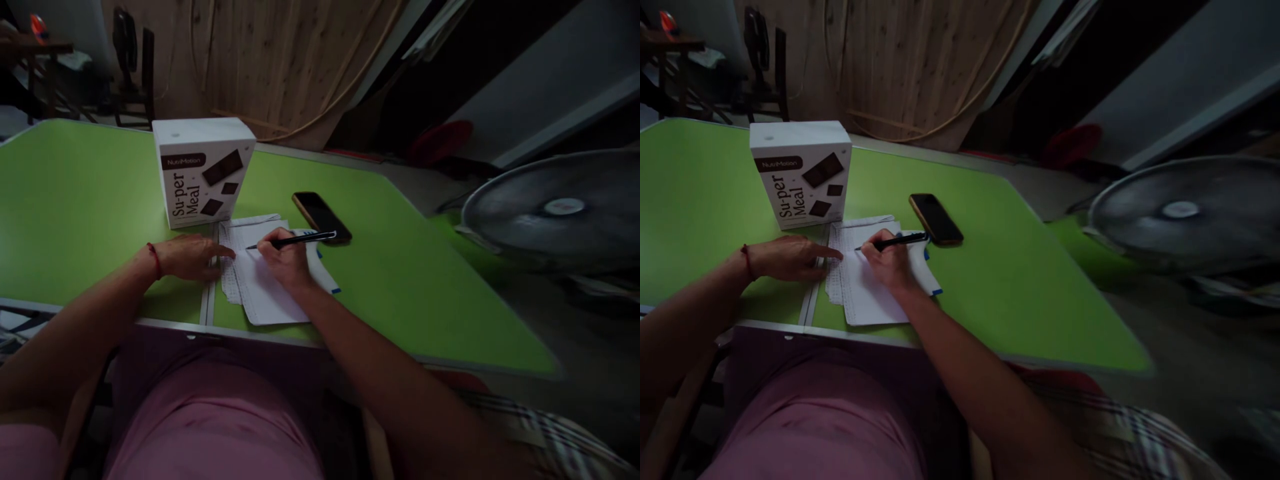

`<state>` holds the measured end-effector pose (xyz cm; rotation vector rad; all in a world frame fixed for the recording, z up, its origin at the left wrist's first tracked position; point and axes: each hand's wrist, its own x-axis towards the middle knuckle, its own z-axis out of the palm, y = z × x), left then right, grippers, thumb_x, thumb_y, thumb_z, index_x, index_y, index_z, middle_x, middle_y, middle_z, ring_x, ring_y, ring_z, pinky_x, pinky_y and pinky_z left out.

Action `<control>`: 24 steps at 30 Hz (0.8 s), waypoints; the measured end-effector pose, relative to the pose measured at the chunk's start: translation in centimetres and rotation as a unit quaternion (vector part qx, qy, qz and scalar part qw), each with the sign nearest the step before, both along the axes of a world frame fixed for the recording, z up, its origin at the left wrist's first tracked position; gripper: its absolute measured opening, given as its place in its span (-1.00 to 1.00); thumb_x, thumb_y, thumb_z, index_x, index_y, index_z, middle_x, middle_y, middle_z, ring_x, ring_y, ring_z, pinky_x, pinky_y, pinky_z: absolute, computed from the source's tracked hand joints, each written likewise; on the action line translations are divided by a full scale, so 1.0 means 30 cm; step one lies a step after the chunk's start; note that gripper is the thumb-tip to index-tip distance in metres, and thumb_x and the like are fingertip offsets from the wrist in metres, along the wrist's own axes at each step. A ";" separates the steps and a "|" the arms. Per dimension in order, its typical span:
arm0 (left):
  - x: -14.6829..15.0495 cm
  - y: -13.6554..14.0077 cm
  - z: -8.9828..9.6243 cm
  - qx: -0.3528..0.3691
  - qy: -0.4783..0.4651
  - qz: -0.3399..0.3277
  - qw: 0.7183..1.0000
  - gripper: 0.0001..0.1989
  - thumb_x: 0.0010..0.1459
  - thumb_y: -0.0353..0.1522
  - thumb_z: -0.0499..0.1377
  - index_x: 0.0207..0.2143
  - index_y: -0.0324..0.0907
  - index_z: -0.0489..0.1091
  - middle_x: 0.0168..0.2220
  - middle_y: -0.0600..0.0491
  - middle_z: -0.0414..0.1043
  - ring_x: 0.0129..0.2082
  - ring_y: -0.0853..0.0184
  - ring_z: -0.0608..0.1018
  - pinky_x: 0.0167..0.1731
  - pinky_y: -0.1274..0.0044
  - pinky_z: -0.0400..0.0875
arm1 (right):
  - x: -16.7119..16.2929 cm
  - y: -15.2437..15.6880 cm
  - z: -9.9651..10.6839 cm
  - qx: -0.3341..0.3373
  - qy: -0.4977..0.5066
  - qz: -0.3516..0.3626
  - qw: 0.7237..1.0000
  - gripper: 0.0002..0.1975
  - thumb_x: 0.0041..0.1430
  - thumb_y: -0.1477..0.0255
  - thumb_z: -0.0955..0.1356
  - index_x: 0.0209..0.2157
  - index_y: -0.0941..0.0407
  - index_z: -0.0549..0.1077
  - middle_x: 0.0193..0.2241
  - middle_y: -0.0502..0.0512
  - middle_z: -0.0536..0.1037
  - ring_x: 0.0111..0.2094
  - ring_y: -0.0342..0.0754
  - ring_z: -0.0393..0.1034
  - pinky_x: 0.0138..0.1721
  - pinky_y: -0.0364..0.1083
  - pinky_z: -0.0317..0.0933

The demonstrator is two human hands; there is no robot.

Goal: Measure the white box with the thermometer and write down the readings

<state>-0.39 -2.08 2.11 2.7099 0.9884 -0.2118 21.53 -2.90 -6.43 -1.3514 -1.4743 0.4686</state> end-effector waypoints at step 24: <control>-0.007 0.007 -0.014 0.002 -0.022 -0.012 1.000 -0.48 0.18 -0.38 0.15 0.22 -0.13 0.43 -0.47 0.01 0.57 -0.50 0.30 0.53 -0.45 0.56 0.29 | 0.090 -0.082 0.110 0.060 -0.546 0.074 0.833 -0.46 0.21 0.79 0.14 0.06 0.16 0.53 -0.10 0.30 0.59 -0.08 0.12 0.45 -0.07 0.09 0.33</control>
